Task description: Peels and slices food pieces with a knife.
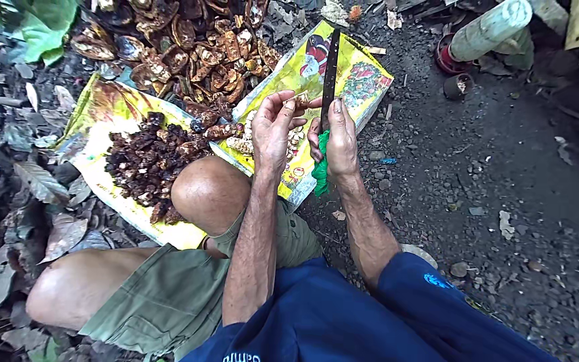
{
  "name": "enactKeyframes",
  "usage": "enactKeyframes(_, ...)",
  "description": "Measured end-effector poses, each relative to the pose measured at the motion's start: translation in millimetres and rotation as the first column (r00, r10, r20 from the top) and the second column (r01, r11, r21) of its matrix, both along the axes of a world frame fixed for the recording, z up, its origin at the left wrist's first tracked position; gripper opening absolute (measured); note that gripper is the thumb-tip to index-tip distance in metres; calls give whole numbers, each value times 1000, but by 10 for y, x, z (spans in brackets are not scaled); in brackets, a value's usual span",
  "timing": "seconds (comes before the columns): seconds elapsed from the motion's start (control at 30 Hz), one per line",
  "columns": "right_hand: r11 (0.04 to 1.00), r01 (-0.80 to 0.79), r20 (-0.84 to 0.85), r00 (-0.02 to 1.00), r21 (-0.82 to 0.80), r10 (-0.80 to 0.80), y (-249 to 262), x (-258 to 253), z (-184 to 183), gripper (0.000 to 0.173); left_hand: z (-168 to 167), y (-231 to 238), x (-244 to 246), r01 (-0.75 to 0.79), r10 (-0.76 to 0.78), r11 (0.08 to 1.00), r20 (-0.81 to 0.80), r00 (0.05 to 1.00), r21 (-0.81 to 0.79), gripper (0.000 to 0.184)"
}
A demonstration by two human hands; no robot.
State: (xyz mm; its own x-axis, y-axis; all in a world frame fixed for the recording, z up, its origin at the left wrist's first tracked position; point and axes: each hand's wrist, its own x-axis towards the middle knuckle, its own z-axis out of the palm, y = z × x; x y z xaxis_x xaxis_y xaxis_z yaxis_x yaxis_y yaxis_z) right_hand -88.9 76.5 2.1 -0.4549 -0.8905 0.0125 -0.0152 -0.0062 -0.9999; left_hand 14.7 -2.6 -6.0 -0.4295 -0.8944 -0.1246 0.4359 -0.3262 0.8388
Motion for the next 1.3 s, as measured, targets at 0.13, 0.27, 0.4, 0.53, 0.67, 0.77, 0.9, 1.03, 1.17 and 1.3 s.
enactKeyframes(0.13,999,-39,4,999,-8,39,-14,-59,15,49,14,11,-5,-34,34,999,1,999,0,19)
enactKeyframes(0.27,997,-71,-70,995,-25,69,-8,-90,-20,46,46,19,-10,-53,53,998,-17,998,26,18)
enactKeyframes(0.4,992,-125,-201,972,-17,119,-5,-79,-23,48,68,45,-31,-68,67,997,27,997,35,16)
enactKeyframes(0.53,987,-158,-224,962,-3,153,-29,-72,-46,52,68,58,-23,-76,75,997,39,996,16,16)
enactKeyframes(0.67,988,-154,-244,957,20,155,-59,-66,-55,52,55,57,-19,-68,67,998,45,997,15,18)
enactKeyframes(0.77,989,-146,-279,949,10,143,-71,-66,-64,49,48,44,-14,-55,55,998,85,995,-1,22)
enactKeyframes(0.9,989,-148,-298,944,-1,141,-71,-60,-64,48,55,36,-12,-55,62,998,187,980,-41,19)
enactKeyframes(1.03,990,-144,-300,943,10,140,-67,-69,-77,47,48,29,-2,-55,88,992,310,947,-115,17)
enactKeyframes(1.17,989,-147,-333,932,5,141,-91,-92,-113,45,59,47,14,-44,101,986,367,925,-160,17)
enactKeyframes(1.3,990,-141,-323,937,-4,132,-119,-72,-130,44,68,57,32,-35,113,981,411,905,-193,18)
